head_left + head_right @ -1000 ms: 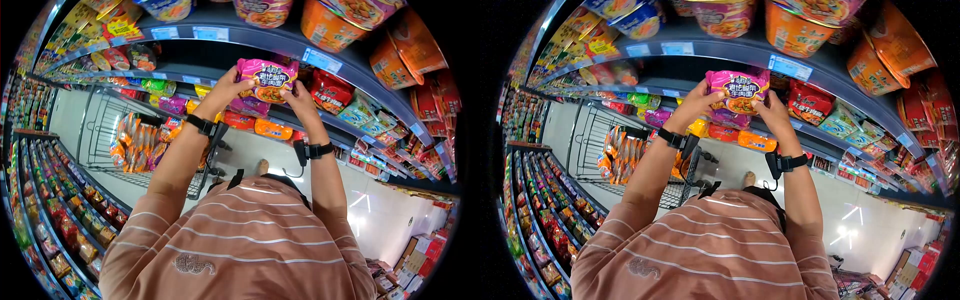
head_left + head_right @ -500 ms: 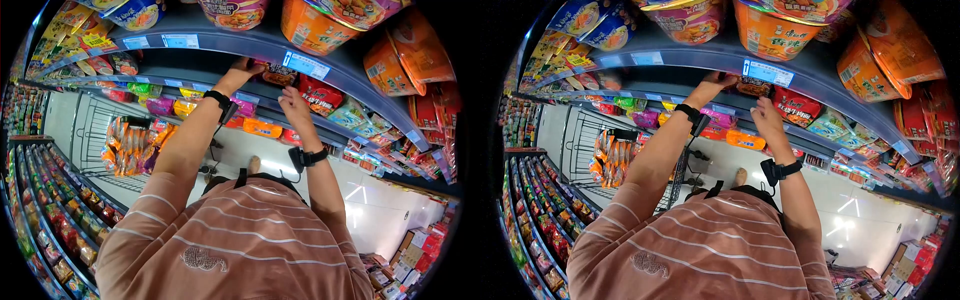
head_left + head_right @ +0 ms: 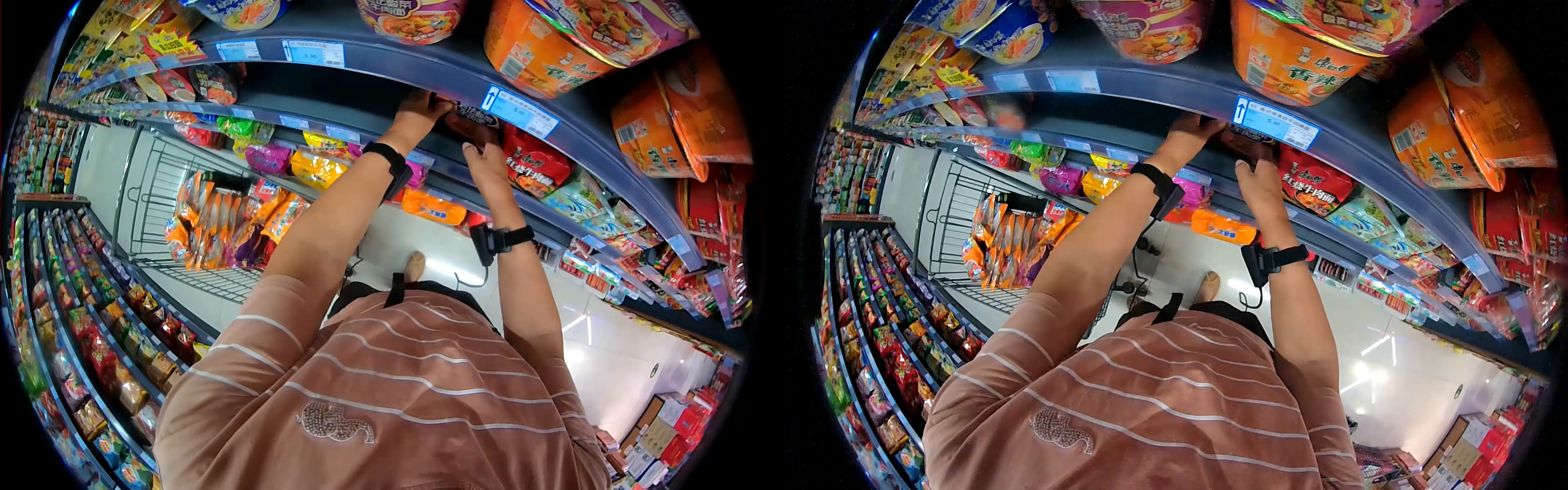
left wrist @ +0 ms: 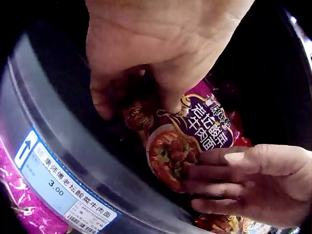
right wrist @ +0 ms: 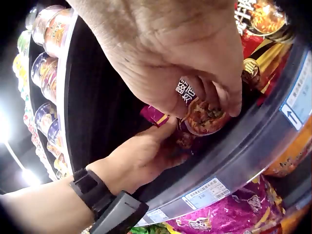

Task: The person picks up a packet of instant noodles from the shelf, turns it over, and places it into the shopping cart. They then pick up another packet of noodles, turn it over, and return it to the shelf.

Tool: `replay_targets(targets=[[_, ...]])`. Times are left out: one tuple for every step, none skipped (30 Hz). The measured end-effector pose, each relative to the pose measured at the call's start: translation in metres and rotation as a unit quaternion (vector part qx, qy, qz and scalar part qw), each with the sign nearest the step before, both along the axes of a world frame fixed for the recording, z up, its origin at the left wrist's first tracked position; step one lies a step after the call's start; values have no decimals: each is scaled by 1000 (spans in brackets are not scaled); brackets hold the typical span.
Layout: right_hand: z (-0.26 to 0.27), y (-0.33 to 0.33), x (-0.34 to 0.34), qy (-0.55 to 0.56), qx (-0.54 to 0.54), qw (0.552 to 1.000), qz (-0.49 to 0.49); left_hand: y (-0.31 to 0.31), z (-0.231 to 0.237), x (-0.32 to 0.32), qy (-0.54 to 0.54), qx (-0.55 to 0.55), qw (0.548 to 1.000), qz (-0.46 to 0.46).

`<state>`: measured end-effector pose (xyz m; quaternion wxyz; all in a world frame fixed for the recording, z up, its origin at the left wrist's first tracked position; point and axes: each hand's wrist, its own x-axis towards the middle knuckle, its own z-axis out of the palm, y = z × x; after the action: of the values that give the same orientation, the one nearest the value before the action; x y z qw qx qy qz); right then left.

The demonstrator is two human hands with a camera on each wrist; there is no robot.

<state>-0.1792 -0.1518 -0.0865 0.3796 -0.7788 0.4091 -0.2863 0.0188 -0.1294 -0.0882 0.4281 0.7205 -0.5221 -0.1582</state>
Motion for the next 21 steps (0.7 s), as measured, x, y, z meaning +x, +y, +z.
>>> replay_targets(targets=[[1,2,-1,8,26,1000,-4,1,3,0,7,5,1000,-9],[2,3,-1,15,50,999,-9,2,7,1,13,8,1000,-18],[3,3,-2,24,74,997,-12,3,8,2,20,11,999,-26],[-4,1,-4,24,79,997,-12,4,3,2,3,-6,1000,-11],[-15,-2,-7,24,83,996,-11,5,-3,1,-15,-24,1000,5],[-11,0,-4,25,87,996,-10,8,-4,0,-32,-42,998,22],[-6,3,-5,28,88,996,-19,12,-6,2,-50,-58,996,39],[-1,7,-9,32,91,995,-27,19,-9,5,14,-37,999,20],[4,14,-7,38,95,994,-31,31,-5,7,35,-46,998,15],[0,12,-5,33,88,995,-23,43,-1,9,55,-54,997,13],[-3,15,-11,29,73,997,-18,60,3,11,75,-59,995,16],[-15,11,-14,19,51,998,-7,80,13,11,92,-58,993,33],[-8,14,-18,27,58,998,6,102,23,17,90,-67,993,28],[-23,5,-19,-19,99,995,13,126,32,19,124,-74,989,43],[-14,12,-16,-46,147,988,13,149,38,24,156,-85,982,57],[-1,25,-11,-80,190,978,23,174,38,35,165,-66,980,85],[7,34,-5,-82,201,976,31,197,36,44,177,-48,977,108],[15,46,5,-67,214,974,36,219,24,57,178,-72,972,135],[20,58,17,-51,223,973,38,242,14,73,199,-106,962,156],[21,69,29,-43,239,968,58,268,1,89,187,-110,954,206],[21,83,40,-35,254,964,75,296,-16,107,177,-113,945,252]])
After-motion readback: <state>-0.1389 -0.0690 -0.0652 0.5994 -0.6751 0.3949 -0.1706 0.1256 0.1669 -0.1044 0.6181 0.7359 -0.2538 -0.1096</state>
